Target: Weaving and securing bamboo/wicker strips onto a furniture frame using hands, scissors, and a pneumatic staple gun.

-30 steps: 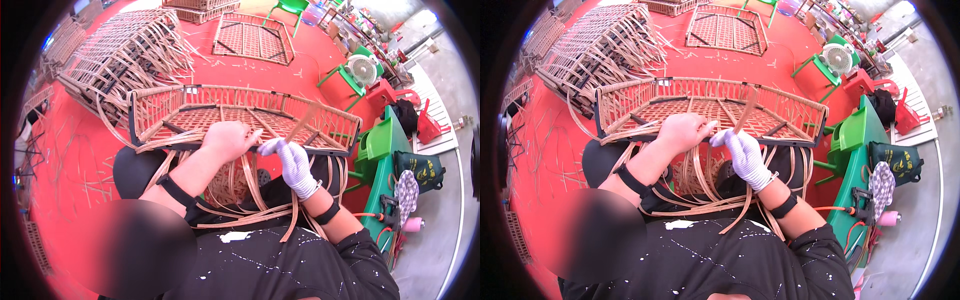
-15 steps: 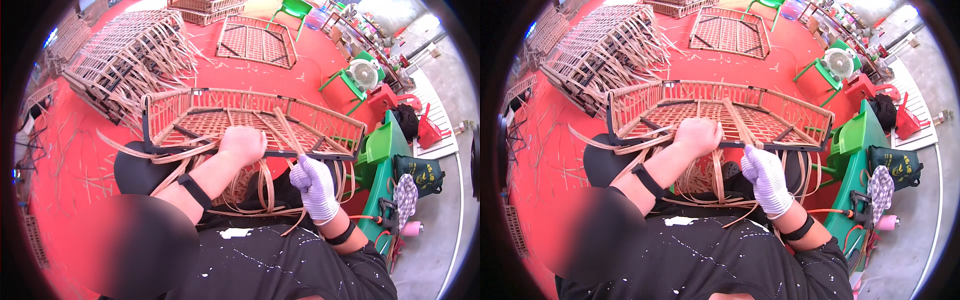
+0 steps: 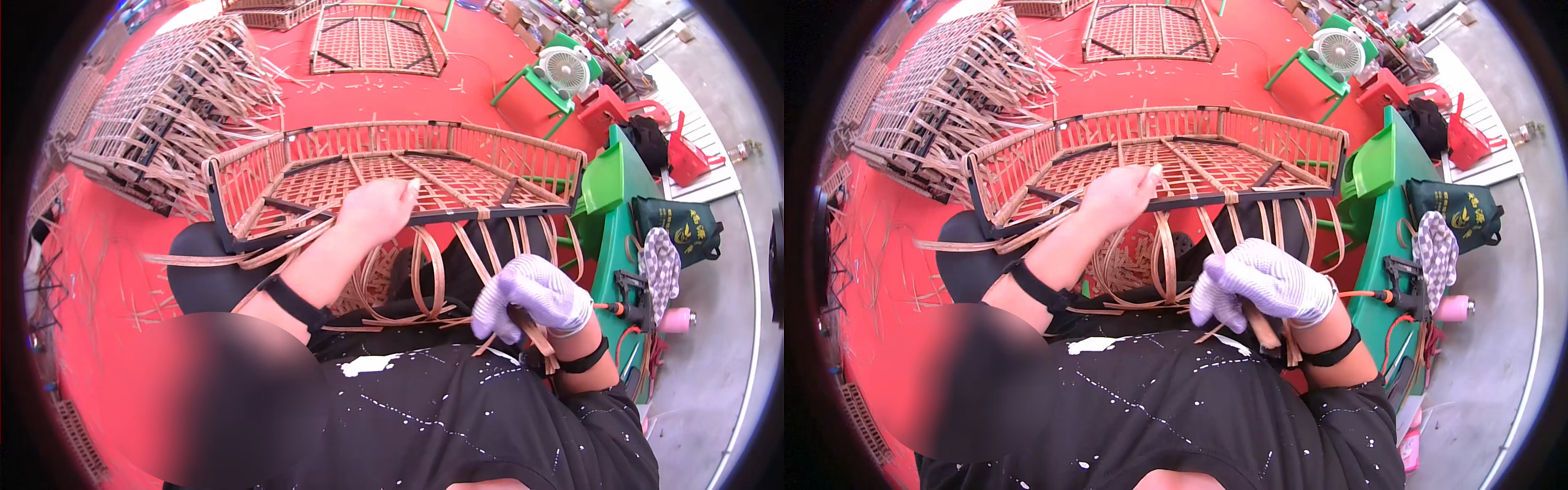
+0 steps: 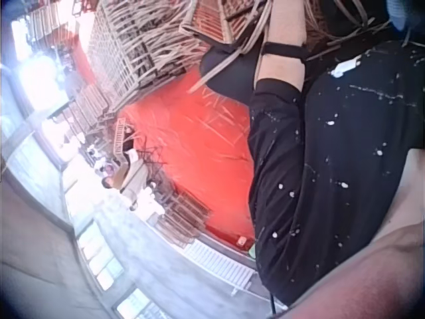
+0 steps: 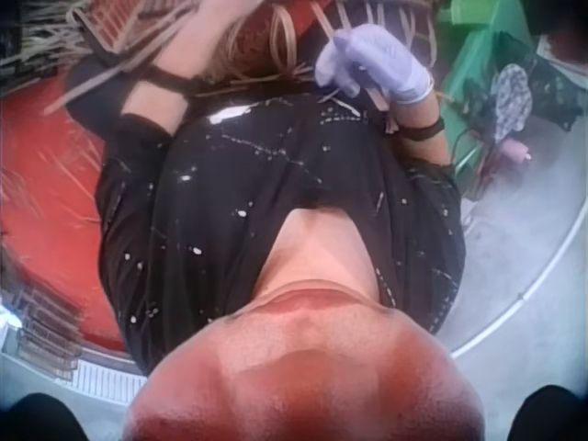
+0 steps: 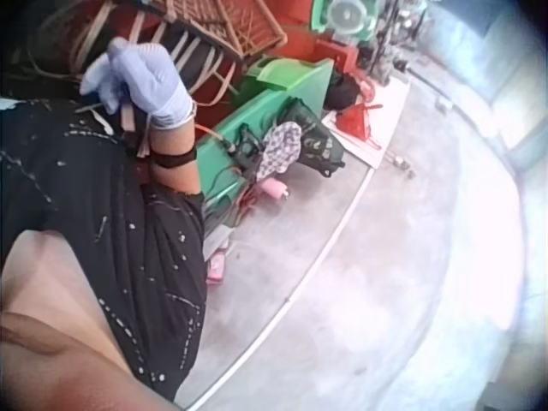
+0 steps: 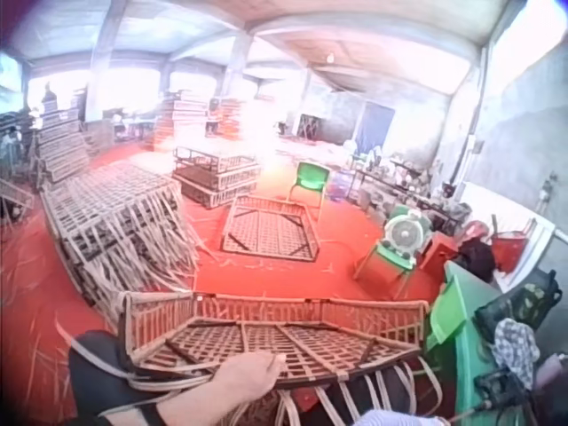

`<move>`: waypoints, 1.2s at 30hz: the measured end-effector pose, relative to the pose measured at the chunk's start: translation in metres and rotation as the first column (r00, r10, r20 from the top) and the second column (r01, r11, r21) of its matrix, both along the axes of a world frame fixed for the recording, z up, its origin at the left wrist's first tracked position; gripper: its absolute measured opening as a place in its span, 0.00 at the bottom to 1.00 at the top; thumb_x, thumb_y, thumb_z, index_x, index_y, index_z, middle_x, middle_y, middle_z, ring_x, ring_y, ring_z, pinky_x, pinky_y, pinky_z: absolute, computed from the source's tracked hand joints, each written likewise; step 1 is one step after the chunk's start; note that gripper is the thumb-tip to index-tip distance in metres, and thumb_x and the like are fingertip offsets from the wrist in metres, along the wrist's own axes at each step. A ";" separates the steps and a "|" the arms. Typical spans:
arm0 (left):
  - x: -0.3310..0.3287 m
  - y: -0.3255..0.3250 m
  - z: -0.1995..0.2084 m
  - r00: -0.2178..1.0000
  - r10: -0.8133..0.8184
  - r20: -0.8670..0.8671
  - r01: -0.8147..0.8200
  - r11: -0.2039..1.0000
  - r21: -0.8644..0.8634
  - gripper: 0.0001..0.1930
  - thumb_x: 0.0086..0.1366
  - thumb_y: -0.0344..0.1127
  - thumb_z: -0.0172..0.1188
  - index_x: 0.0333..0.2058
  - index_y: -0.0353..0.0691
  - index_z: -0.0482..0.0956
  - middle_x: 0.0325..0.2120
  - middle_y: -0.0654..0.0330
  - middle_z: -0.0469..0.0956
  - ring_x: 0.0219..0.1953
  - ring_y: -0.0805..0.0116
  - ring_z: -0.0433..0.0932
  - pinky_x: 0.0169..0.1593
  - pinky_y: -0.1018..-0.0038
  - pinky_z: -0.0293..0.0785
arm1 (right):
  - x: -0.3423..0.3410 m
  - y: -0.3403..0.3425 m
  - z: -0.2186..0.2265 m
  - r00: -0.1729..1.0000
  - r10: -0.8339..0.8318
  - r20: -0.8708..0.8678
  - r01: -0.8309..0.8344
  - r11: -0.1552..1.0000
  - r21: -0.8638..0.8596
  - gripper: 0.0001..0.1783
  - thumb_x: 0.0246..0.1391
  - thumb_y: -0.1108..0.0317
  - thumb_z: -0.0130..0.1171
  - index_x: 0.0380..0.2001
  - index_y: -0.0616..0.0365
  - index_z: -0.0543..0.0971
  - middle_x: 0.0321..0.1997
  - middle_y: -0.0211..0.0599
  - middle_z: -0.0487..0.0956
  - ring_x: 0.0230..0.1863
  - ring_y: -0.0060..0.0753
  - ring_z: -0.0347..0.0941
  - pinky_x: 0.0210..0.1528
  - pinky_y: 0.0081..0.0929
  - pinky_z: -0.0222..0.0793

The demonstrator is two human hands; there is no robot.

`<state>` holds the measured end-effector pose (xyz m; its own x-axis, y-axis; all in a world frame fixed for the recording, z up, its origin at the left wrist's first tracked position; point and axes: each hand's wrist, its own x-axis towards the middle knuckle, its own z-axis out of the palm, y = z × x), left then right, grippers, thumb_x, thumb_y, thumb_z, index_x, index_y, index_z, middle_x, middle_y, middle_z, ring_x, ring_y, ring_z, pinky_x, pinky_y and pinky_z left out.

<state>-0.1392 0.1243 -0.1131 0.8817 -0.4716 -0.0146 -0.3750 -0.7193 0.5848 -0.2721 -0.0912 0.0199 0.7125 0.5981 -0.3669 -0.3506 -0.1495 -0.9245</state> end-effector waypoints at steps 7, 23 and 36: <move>0.002 0.014 -0.013 0.989 -0.019 0.144 0.016 1.000 0.022 0.22 0.76 0.49 0.46 0.36 0.37 0.82 0.37 0.47 0.83 0.44 0.48 0.83 0.50 0.53 0.78 | 0.025 0.009 -0.100 0.559 0.361 0.746 0.400 0.671 -0.624 0.27 0.58 0.69 0.63 0.62 0.53 0.75 0.36 0.41 0.82 0.32 0.43 0.81 0.37 0.35 0.77; 0.001 0.008 -0.023 0.938 -0.017 0.345 0.028 0.999 -0.027 0.19 0.74 0.45 0.52 0.30 0.38 0.82 0.28 0.51 0.82 0.34 0.50 0.83 0.40 0.57 0.79 | 0.052 0.010 -0.115 0.466 -0.192 0.864 0.417 0.909 -0.023 0.16 0.71 0.62 0.53 0.40 0.63 0.84 0.39 0.43 0.83 0.43 0.43 0.82 0.51 0.39 0.76; 0.000 0.003 -0.012 0.966 0.088 0.242 -0.115 0.989 0.098 0.21 0.71 0.45 0.52 0.26 0.35 0.82 0.27 0.46 0.83 0.33 0.45 0.84 0.42 0.52 0.80 | 0.031 0.049 -0.058 0.809 -0.586 -0.039 0.585 0.797 0.151 0.33 0.75 0.56 0.43 0.09 0.47 0.60 0.11 0.23 0.54 0.16 0.23 0.49 0.26 0.28 0.48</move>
<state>-0.1394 0.1276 -0.1252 0.9095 -0.3864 0.1530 -0.4144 -0.8159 0.4032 -0.2410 -0.0425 -0.0385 0.9473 0.1120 -0.3000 -0.3180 0.2205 -0.9221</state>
